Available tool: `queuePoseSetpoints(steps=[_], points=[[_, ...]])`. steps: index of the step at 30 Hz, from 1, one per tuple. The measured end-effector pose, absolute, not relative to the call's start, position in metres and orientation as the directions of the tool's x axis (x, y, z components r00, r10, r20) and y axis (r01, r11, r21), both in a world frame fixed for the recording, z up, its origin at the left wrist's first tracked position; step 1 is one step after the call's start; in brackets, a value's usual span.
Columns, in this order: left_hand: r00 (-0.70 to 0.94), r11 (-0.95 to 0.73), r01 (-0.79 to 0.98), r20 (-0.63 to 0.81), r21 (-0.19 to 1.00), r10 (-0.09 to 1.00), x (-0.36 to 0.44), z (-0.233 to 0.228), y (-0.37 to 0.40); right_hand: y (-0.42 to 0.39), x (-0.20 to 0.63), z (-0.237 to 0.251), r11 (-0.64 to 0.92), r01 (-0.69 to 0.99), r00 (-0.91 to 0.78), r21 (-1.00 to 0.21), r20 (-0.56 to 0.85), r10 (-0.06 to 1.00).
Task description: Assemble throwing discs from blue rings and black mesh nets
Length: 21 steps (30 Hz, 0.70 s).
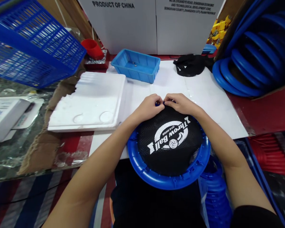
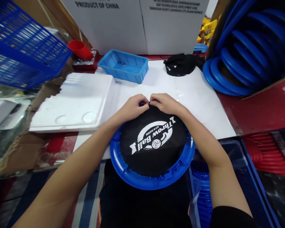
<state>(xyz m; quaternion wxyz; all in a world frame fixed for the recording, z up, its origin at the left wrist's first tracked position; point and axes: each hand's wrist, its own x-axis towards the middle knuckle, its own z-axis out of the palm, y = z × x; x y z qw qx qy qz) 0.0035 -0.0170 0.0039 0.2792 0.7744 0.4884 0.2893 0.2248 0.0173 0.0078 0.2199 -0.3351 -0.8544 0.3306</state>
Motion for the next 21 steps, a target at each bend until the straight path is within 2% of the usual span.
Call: queuePoseSetpoints(steps=[5, 13, 21], points=[[0.354, -0.388, 0.637, 0.194, 0.666, 0.915, 0.002, 0.003, -0.016, 0.017, 0.219, 0.008, 0.580, 0.455, -0.672, -0.676, 0.167, 0.721], [0.426, -0.413, 0.618, 0.156, 0.669, 0.891, -0.006, 0.003, -0.012, 0.019, 0.220, 0.003, 0.526, 0.441, -0.651, -0.727, 0.145, 0.745], [0.347, -0.337, 0.714, 0.108, 0.614, 0.932, 0.002, 0.008, -0.008, 0.017, 0.210, 0.008, 0.571, 0.536, -0.646, -0.622, 0.133, 0.751]])
